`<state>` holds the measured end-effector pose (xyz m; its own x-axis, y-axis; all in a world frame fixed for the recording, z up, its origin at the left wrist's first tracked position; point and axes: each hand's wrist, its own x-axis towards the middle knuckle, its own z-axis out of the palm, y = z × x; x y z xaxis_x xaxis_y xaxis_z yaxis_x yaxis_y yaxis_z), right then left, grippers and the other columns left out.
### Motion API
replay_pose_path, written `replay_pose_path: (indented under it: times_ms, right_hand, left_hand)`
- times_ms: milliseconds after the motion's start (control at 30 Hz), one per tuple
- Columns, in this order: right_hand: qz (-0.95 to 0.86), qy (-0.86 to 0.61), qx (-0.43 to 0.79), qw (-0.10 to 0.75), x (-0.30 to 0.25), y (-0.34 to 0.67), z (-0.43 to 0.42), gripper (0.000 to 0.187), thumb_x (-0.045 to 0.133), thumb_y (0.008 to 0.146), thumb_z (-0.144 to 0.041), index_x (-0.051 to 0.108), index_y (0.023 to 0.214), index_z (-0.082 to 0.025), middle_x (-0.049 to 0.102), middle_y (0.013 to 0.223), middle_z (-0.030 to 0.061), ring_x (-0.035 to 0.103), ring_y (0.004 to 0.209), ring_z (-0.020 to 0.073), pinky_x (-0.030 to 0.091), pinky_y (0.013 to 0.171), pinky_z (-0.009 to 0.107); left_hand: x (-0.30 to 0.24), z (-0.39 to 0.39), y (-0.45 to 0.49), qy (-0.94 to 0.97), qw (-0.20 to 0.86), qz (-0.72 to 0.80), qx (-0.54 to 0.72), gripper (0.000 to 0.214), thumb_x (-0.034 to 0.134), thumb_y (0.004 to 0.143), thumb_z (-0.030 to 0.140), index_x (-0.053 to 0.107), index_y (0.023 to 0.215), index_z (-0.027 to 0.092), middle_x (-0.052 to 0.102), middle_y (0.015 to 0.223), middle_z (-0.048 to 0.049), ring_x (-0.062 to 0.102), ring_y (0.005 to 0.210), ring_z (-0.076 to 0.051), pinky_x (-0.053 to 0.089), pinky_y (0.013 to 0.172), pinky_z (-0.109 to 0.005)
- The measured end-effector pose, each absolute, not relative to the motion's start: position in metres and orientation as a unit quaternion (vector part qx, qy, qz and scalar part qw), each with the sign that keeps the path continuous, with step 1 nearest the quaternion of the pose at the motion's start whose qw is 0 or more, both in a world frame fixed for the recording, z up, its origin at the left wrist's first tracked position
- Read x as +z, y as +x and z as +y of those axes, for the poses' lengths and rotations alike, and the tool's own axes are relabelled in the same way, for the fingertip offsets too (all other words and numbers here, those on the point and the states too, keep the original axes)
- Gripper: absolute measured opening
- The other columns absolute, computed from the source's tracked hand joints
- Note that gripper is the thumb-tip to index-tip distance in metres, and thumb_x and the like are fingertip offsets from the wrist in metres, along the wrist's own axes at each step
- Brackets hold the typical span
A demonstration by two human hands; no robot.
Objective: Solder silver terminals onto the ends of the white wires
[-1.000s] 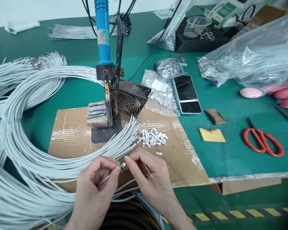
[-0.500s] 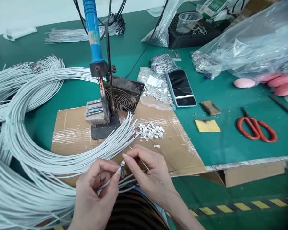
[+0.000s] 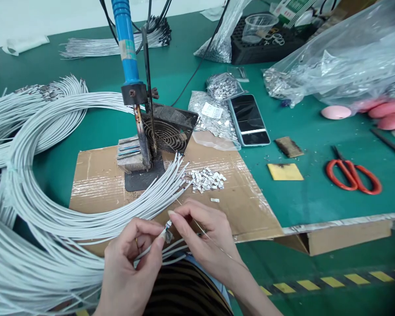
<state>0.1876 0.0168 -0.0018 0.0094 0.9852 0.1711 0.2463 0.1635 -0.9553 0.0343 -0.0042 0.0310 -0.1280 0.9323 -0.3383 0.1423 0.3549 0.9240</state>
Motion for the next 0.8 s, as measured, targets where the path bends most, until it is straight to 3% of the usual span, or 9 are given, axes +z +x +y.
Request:
replay_pose_path:
  times_ms: [133, 233, 333, 400, 467, 567, 700, 800]
  right_hand:
    - [-0.577, -0.547, 0.348, 0.497, -0.009, 0.2, 0.012, 0.046, 0.047, 0.112, -0.032, 0.082, 0.084, -0.022, 0.06, 0.07, 0.0, 0.059, 0.067, 0.0153, 0.047, 0.061, 0.028]
    - [-0.484, -0.601, 0.311, 0.554, -0.014, 0.216, 0.01, 0.052, 0.038, 0.115, -0.047, 0.082, 0.098, -0.025, 0.051, 0.063, -0.0024, 0.052, 0.058, 0.015, 0.042, 0.054, 0.028]
    - [-0.363, -0.617, 0.298, 0.632, -0.016, 0.234, 0.011, 0.051, 0.053, 0.109, -0.055, 0.069, 0.071, -0.023, 0.041, 0.054, -0.0052, 0.039, 0.047, 0.0132, 0.031, 0.044, 0.028]
    - [-0.322, -0.6, 0.321, 0.659, -0.017, 0.245, 0.014, 0.059, 0.059, 0.104, -0.058, 0.06, 0.057, -0.023, 0.042, 0.052, -0.0036, 0.04, 0.046, 0.0134, 0.031, 0.044, 0.029]
    - [-0.306, -0.592, 0.351, 0.658, -0.019, 0.253, 0.016, 0.062, 0.059, 0.101, -0.064, 0.065, 0.057, -0.022, 0.048, 0.055, -0.0008, 0.046, 0.048, 0.0147, 0.036, 0.044, 0.03]
    - [-0.297, -0.603, 0.367, 0.642, -0.024, 0.26, 0.018, 0.062, 0.059, 0.098, -0.07, 0.072, 0.062, -0.022, 0.056, 0.058, 0.0018, 0.052, 0.049, 0.0161, 0.04, 0.043, 0.03]
    - [-0.319, -0.624, 0.374, 0.607, -0.032, 0.261, 0.015, 0.067, 0.055, 0.098, -0.074, 0.076, 0.065, -0.02, 0.061, 0.054, 0.0036, 0.055, 0.046, 0.0159, 0.043, 0.043, 0.029]
    - [-0.397, -0.667, 0.324, 0.541, -0.035, 0.263, 0.013, 0.062, 0.052, 0.105, -0.063, 0.08, 0.071, -0.019, 0.068, 0.06, 0.0042, 0.058, 0.048, 0.0141, 0.047, 0.045, 0.027]
  left_hand:
    - [0.021, -0.004, 0.024, 0.508, 0.469, 0.624, 0.363, 0.012, 0.072, 0.089, 0.022, 0.075, 0.078, 0.023, 0.076, 0.072, -0.0008, 0.067, 0.06, -0.015, 0.051, 0.054, -0.021]
    - [0.01, -0.006, 0.01, 0.667, 0.373, 0.554, 0.331, 0.017, 0.074, 0.086, 0.014, 0.077, 0.073, 0.024, 0.079, 0.086, -0.0045, 0.074, 0.079, -0.021, 0.058, 0.073, -0.028]
    - [-0.003, -0.013, -0.001, 0.692, 0.337, 0.551, 0.322, 0.018, 0.069, 0.093, 0.011, 0.077, 0.083, 0.024, 0.076, 0.088, -0.0026, 0.062, 0.054, -0.012, 0.051, 0.054, -0.024]
    - [-0.011, -0.019, -0.005, 0.696, 0.272, 0.575, 0.332, 0.02, 0.069, 0.095, 0.01, 0.078, 0.103, 0.025, 0.073, 0.087, -0.0006, 0.058, 0.051, -0.011, 0.05, 0.054, -0.023]
    - [-0.02, -0.024, -0.009, 0.714, 0.186, 0.592, 0.325, 0.031, 0.067, 0.097, 0.008, 0.077, 0.119, 0.027, 0.074, 0.091, -0.0018, 0.066, 0.062, -0.014, 0.055, 0.064, -0.024]
    - [-0.029, -0.027, -0.017, 0.749, 0.099, 0.584, 0.298, 0.037, 0.065, 0.099, 0.006, 0.076, 0.128, 0.027, 0.076, 0.098, -0.0049, 0.075, 0.084, -0.02, 0.058, 0.081, -0.027]
    - [-0.033, -0.026, -0.032, 0.816, 0.034, 0.524, 0.241, 0.036, 0.069, 0.098, 0.008, 0.076, 0.128, 0.026, 0.08, 0.1, -0.0031, 0.078, 0.082, -0.019, 0.056, 0.076, -0.026]
    - [-0.031, -0.023, -0.036, 0.813, 0.011, 0.545, 0.207, 0.026, 0.065, 0.101, 0.012, 0.074, 0.122, 0.025, 0.081, 0.099, -0.0025, 0.078, 0.081, -0.021, 0.053, 0.078, -0.032]
